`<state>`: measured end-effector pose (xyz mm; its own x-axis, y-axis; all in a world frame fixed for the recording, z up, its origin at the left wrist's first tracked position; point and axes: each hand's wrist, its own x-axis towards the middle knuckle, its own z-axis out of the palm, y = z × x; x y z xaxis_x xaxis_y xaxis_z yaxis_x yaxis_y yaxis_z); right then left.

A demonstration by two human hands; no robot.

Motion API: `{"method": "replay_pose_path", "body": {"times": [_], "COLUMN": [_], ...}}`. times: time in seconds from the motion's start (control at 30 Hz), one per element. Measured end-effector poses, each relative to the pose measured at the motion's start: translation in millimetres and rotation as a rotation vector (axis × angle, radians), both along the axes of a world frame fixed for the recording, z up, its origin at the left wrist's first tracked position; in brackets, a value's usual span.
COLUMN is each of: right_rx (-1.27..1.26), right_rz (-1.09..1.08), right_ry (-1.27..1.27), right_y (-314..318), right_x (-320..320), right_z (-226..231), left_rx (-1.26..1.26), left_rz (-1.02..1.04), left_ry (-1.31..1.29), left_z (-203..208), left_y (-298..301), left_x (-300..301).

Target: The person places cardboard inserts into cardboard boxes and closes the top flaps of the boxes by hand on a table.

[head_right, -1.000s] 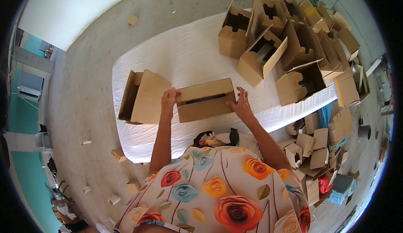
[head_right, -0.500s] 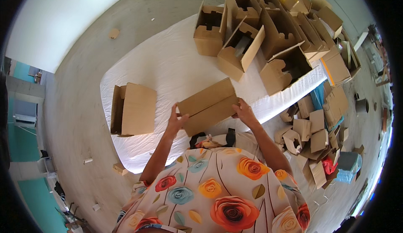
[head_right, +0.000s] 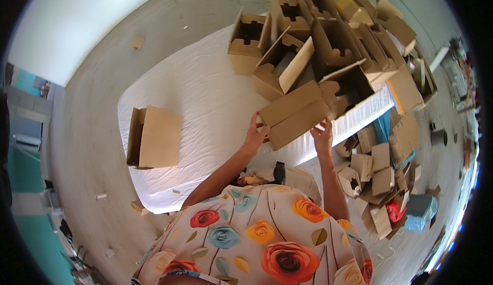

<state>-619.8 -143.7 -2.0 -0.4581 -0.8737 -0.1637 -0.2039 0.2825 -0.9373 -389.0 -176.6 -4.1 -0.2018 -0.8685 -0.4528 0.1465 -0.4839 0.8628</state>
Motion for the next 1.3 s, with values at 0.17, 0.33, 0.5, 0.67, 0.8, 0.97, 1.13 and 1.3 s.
{"method": "replay_pose_path", "body": {"times": [0.17, 0.33, 0.5, 0.67, 0.8, 0.97, 1.13, 1.3], "right_rx": [0.108, 0.408, 0.464, 0.337, 0.187, -0.318, -0.378, -0.291], "right_rz": [0.018, 0.325, 0.831, 1.177, 1.150, 0.982, 1.149, 1.256], "right_ry": [-0.091, 0.043, 0.233, 0.315, 0.198, -0.085, 0.275, 0.460], "right_y": [5.0, 31.2, 47.0, 39.8, 29.0, 10.3, -10.9, -13.3], "right_x": [8.4, -7.8, 23.9, 84.4, 134.7, 217.5, 275.2, 283.4], "right_z": [-33.5, -59.3, -18.1, 44.3, 80.1, 142.2, 114.5, 84.4], "left_rx": [-0.100, -0.698, -0.817, -0.213, -0.450, -0.719, -0.729, -0.474], "left_rz": [-0.044, 0.231, 0.680, 0.527, 0.498, 0.310, 0.021, -0.050], "left_ry": [-0.063, -0.662, -1.463, -1.559, -1.354, -1.190, -1.161, -1.055], "left_z": [12.1, 38.6, 84.8, 79.5, 76.5, 86.8, 90.0, 97.9], "left_y": [0.7, 15.5, 48.7, 79.3, 95.3, 116.5, 125.7, 110.4], "left_x": [15.7, 110.2, 245.0, 316.4, 296.9, 237.3, 193.0, 205.4]}}
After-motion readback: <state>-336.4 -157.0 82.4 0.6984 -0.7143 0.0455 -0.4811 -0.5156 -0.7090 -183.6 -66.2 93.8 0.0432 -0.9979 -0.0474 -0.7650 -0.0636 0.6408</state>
